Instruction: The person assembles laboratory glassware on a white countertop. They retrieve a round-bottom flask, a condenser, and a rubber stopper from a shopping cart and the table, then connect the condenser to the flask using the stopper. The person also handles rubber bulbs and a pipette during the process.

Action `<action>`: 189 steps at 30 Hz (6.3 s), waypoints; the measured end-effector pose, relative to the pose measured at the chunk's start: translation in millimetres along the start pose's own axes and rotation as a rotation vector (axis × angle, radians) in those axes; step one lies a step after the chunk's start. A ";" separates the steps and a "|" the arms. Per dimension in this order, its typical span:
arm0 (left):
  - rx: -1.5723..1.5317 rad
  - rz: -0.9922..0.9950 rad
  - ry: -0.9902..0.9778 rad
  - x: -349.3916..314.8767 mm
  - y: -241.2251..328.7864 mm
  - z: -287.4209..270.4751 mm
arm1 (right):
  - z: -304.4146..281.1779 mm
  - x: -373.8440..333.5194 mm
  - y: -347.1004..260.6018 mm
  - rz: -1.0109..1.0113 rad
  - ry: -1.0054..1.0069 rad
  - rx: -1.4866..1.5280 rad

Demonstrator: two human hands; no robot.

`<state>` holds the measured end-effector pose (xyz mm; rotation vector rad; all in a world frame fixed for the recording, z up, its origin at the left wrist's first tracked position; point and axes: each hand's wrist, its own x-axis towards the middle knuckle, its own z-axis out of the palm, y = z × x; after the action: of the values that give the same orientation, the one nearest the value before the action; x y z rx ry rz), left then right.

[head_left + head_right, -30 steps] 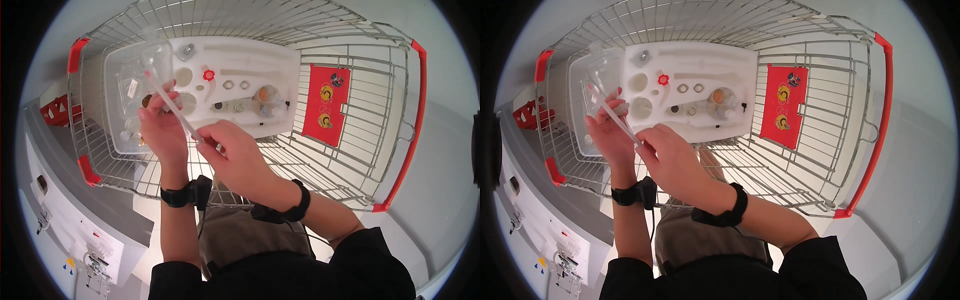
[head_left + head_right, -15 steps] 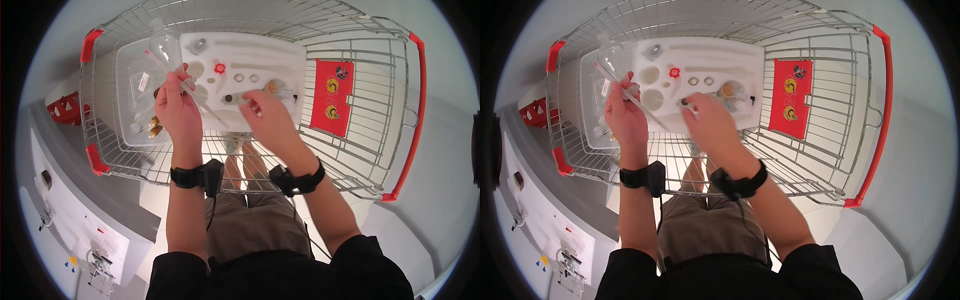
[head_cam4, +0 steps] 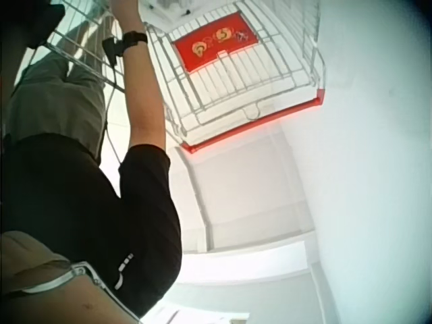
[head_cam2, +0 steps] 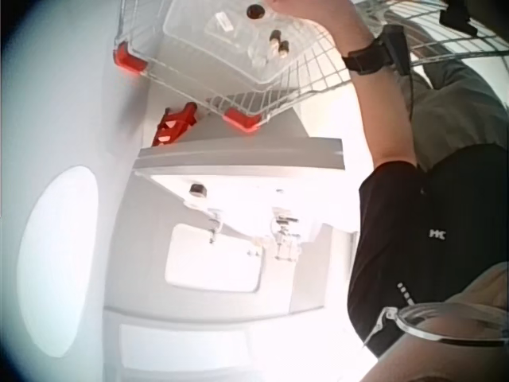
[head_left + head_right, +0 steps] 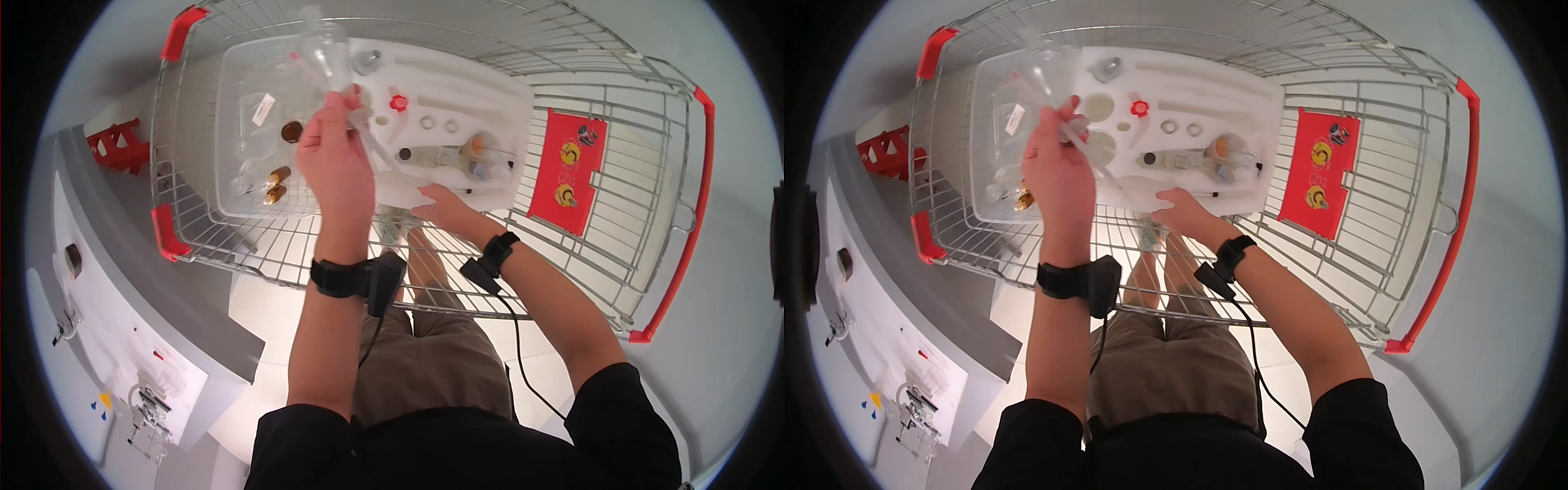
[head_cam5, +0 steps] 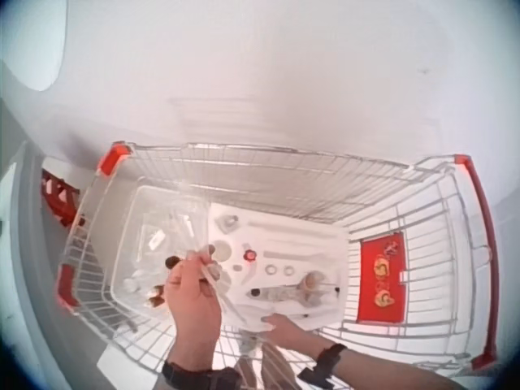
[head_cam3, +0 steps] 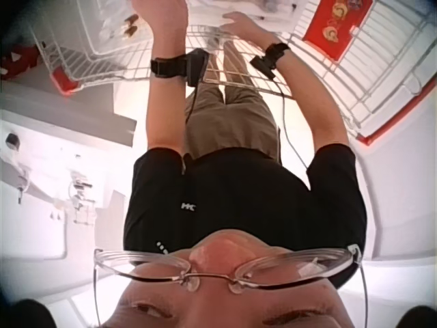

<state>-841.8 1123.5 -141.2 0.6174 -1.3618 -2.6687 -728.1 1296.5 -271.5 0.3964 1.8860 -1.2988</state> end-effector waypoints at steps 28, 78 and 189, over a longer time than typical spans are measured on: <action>0.124 -0.139 -0.146 -6.9 1.8 8.5 | -8.8 42.9 52.6 -0.326 0.385 -0.311; -0.024 -0.199 -0.142 -0.8 -2.8 1.5 | -124.1 -180.6 23.6 0.071 0.382 0.790; 0.213 0.477 0.260 -376.0 290.2 -17.4 | -206.4 1.2 85.0 -0.119 0.400 -0.416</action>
<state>-522.1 1030.5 197.9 0.5482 -1.5009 -2.0177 -763.4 1515.7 -294.1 0.3452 2.4830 -0.9064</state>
